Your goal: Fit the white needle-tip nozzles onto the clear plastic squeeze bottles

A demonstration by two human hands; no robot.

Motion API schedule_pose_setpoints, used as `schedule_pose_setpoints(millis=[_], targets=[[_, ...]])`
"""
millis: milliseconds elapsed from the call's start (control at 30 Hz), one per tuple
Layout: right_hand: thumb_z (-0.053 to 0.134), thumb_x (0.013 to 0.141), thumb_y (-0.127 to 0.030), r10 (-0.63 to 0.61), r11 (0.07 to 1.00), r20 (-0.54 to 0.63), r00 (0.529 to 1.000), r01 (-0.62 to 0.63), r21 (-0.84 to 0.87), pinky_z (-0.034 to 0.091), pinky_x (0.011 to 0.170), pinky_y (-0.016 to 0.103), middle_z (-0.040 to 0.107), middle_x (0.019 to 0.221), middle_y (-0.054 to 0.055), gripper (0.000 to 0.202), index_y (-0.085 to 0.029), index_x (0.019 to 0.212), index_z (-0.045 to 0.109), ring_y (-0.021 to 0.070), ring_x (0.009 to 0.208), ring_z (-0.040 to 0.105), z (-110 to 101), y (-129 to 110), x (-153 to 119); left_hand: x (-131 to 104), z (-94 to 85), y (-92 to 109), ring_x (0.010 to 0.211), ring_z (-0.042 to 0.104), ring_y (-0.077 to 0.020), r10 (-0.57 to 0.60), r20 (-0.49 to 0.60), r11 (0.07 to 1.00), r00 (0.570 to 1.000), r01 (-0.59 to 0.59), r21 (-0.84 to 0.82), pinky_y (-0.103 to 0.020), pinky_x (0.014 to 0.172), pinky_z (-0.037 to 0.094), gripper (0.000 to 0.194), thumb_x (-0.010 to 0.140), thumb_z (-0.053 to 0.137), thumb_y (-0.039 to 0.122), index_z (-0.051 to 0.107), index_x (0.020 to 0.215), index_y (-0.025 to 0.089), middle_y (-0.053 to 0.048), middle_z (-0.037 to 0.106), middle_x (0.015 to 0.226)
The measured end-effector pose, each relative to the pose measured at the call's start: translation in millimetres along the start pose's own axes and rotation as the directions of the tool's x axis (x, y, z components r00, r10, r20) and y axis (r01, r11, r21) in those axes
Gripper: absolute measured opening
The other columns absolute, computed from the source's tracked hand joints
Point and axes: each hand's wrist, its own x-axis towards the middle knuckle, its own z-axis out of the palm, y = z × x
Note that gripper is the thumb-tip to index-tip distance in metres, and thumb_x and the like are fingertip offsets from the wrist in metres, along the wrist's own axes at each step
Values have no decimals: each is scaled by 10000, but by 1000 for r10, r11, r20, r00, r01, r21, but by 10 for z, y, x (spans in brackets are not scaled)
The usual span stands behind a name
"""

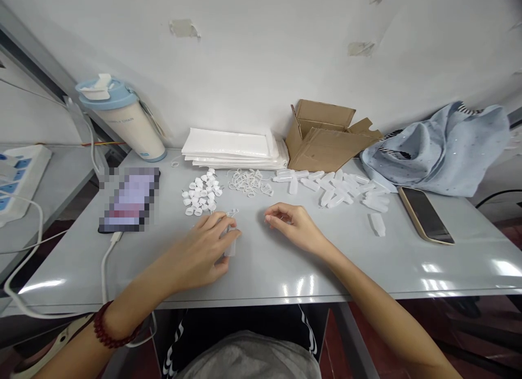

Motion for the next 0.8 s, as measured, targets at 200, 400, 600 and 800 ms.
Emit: schedule_pose_setpoints(millis=[200,400,600,800], targets=[[554,870,-254,-2,1000,-4,1000,2,-14,454,695,293,691,828,34,136,-173,881,663,159,754,622,-13,-2,-6,-5,-11,7,1184,409,-325,-1,14,999,1000,1,39,-476,975,411,372,763,509,91,603,1120,128,-143,547,1200],[553,867,-241,-12,1000,-4,1000,12,-17,462,696,291,693,832,37,135,-161,887,661,158,757,630,-8,1,-10,4,-6,5,1198,405,-330,7,10,999,1000,-7,38,-482,984,407,378,767,507,90,607,1129,126,-145,541,1224],[553,867,-250,-11,1000,-10,1000,11,-21,464,687,292,696,837,38,137,-165,877,660,158,753,633,-10,-10,-11,-45,-15,14,1204,413,-332,9,4,1000,1000,-9,10,-487,980,414,370,766,523,105,608,1125,135,-148,541,1232],[551,861,-264,-43,998,-60,997,40,-40,477,693,299,701,828,36,147,-168,871,662,165,752,645,-79,1,0,94,-118,-43,1212,412,-307,5,-68,994,998,-12,-107,-480,1005,407,366,812,535,203,593,1168,138,-143,536,1244]])
